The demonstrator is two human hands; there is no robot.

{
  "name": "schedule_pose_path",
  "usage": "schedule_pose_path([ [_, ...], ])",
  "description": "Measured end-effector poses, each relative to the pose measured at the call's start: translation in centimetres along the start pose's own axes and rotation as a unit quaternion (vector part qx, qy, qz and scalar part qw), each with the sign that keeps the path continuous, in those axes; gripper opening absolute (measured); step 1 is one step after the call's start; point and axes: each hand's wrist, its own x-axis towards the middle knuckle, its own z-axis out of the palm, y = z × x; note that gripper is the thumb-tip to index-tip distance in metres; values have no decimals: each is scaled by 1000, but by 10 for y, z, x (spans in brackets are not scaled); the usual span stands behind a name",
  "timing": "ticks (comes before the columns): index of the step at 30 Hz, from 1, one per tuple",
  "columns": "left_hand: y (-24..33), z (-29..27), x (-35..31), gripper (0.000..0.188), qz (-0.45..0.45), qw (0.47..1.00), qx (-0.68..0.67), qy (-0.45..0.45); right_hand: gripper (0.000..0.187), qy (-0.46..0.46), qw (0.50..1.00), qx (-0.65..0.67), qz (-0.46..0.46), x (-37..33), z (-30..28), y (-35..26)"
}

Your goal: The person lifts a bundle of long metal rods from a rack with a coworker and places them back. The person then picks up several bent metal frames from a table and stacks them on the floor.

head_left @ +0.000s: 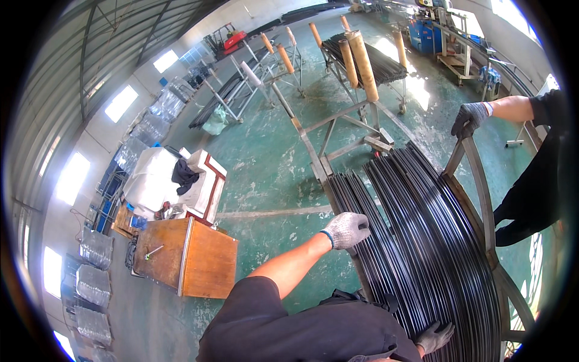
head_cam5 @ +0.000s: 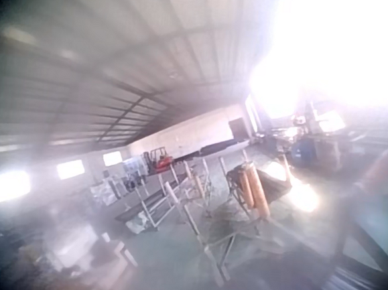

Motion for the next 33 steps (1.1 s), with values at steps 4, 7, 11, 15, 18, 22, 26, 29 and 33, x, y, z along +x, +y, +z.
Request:
schedule_pose_path([
  [4, 3, -1, -1, 35, 0, 1000, -1, -2, 64, -8, 1000, -1, 13, -2, -7, -5],
  [7, 4, -1, -1, 35, -5, 1000, -2, -2, 64, -10, 1000, -3, 18, -2, -9, -6],
  [11, 1, 4, 0, 34, 3, 1000, 0, 6, 63, -8, 1000, -4, 10, 2, -2, -2],
  [15, -1, 3, -3, 34, -6, 1000, 5, 9, 64, -11, 1000, -6, 0, 6, 0, -4],
  [18, -2, 2, -6, 35, -20, 1000, 2, 7, 64, 0, 1000, -3, -23, 8, 5, -3],
  [22, 26, 5, 20, 36, 30, 999, 20, -20, 61, 67, 995, 49, -52, 3, 16, 19],
  [26, 39, 31, 38, 38, 86, 988, 55, -120, 47, 135, 974, 173, -57, -39, -20, 51],
  [29, 26, 44, 28, 32, 201, 952, 202, -109, 61, 69, 973, 206, 81, -46, -12, 68],
  [33, 19, 30, 55, 34, 378, 816, 273, -343, 64, 68, 925, 335, 164, -118, -35, 46],
])
